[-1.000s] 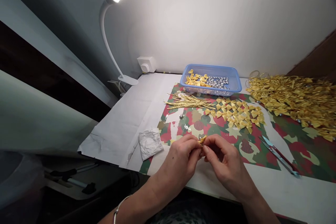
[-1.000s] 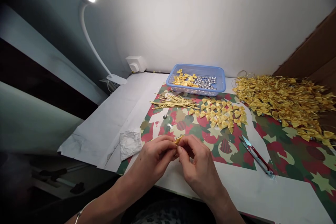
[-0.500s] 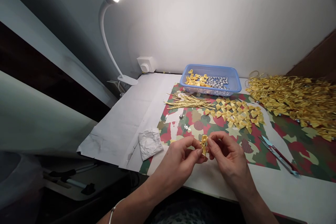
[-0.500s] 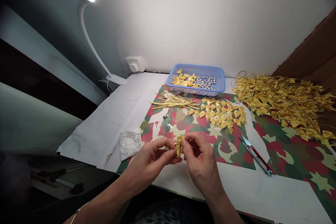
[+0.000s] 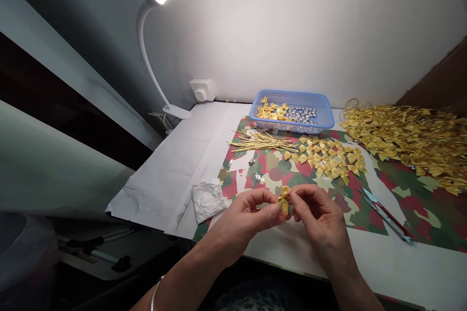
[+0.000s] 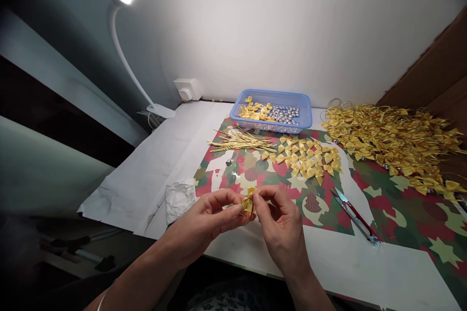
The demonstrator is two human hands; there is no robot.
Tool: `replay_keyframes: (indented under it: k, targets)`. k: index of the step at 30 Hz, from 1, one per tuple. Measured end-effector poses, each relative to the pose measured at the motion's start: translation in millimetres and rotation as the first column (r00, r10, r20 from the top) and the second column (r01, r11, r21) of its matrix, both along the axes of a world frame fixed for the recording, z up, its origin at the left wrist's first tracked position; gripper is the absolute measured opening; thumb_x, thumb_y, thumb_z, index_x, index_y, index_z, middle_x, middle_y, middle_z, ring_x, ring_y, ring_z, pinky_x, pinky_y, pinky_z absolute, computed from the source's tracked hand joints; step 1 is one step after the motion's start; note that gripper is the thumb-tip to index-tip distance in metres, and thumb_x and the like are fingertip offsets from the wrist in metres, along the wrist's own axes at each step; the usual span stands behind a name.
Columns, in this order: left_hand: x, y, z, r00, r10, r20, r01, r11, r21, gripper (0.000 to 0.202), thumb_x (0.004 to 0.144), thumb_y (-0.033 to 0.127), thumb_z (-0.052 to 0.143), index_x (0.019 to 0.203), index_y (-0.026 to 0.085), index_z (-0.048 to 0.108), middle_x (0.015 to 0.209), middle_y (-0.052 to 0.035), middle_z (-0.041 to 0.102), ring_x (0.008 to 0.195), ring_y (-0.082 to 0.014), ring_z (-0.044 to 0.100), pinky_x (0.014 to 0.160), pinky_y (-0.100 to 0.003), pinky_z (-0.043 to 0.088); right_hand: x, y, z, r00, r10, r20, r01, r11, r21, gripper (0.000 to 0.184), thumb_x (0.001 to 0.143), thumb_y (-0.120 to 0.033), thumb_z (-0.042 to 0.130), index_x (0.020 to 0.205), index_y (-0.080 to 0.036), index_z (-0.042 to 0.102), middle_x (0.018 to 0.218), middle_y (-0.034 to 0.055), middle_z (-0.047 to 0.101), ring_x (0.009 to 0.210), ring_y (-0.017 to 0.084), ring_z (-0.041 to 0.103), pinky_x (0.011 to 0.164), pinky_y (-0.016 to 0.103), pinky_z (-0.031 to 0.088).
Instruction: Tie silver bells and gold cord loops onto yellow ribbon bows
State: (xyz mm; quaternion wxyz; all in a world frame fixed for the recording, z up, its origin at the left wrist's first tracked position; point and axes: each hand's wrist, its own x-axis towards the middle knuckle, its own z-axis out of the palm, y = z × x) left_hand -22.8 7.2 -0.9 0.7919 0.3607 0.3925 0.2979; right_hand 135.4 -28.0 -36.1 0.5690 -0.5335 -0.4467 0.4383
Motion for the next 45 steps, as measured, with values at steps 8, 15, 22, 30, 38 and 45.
replay_keyframes:
  k: [8, 15, 22, 30, 38, 45]
  targets:
    - [-1.6, -0.8, 1.6, 0.999, 0.033, 0.039, -0.03, 0.996, -0.082, 0.015, 0.081, 0.024, 0.078, 0.076, 0.015, 0.067, 0.086, -0.0035, 0.069, 0.091, -0.0177, 0.07, 0.091, -0.029, 0.053, 1.1, 2.1, -2.8, 0.99, -0.098, -0.099, 0.098, 0.995, -0.008, 0.012, 0.087, -0.031, 0.068, 0.086, -0.02, 0.066, 0.072, -0.0022, 0.06, 0.057, 0.009, 0.052, 0.055, 0.02, 0.046]
    - [-3.8, -4.0, 5.4, 0.99, 0.051, 0.131, -0.029, 0.986, -0.165, 0.012, 0.078, 0.021, 0.079, 0.076, 0.014, 0.069, 0.088, -0.0054, 0.072, 0.098, -0.0237, 0.072, 0.094, -0.031, 0.054, 4.4, 7.3, -4.8, 0.873, -0.04, -0.486, -0.009, 0.995, -0.099, 0.024, 0.087, -0.04, 0.068, 0.087, -0.022, 0.052, 0.078, -0.0033, 0.06, 0.057, 0.007, 0.055, 0.047, 0.016, 0.044]
    - [1.0, -4.1, 4.5, 0.996, 0.08, -0.03, -0.08, 0.997, -0.011, 0.029, 0.079, 0.028, 0.079, 0.067, 0.016, 0.055, 0.075, 0.0004, 0.064, 0.08, -0.015, 0.07, 0.075, -0.024, 0.054, 0.7, 8.6, -1.0, 0.769, 0.014, -0.639, -0.108, 0.988, -0.108, 0.026, 0.084, -0.037, 0.073, 0.088, -0.023, 0.052, 0.075, -0.0054, 0.057, 0.058, 0.006, 0.056, 0.052, 0.016, 0.048]
    - [1.6, 1.1, -5.3, 0.971, 0.184, -0.154, -0.144, 0.96, 0.241, 0.043, 0.081, 0.025, 0.076, 0.062, 0.02, 0.038, 0.058, 0.0066, 0.055, 0.058, -0.0085, 0.057, 0.056, -0.019, 0.045, -5.5, 0.6, -0.3, 0.8, 0.14, -0.583, -0.203, 0.978, -0.043, 0.018, 0.091, -0.036, 0.067, 0.088, -0.021, 0.058, 0.078, -0.0031, 0.062, 0.059, 0.007, 0.058, 0.057, 0.019, 0.052]
    - [-2.9, -1.3, -8.0, 0.983, 0.069, -0.17, -0.036, 0.981, 0.191, 0.03, 0.079, 0.026, 0.079, 0.076, 0.018, 0.05, 0.063, 0.007, 0.056, 0.054, -0.0072, 0.057, 0.055, -0.02, 0.048, 5.0, 0.3, -0.4, 0.777, 0.142, -0.613, -0.238, 0.968, -0.078, 0.017, 0.093, -0.034, 0.065, 0.088, -0.021, 0.056, 0.075, -0.0032, 0.06, 0.057, 0.006, 0.054, 0.053, 0.016, 0.047]
    - [-2.4, -1.3, -11.3, 0.984, 0.059, -0.169, -0.031, 0.986, 0.161, 0.031, 0.077, 0.026, 0.08, 0.076, 0.019, 0.05, 0.062, 0.0072, 0.054, 0.052, -0.0064, 0.054, 0.054, -0.018, 0.046, 10.2, -1.6, 4.6, 0.789, 0.099, -0.607, -0.179, 0.981, -0.071, 0.017, 0.089, -0.033, 0.07, 0.087, -0.021, 0.057, 0.072, -0.0035, 0.059, 0.053, 0.005, 0.053, 0.049, 0.016, 0.044]
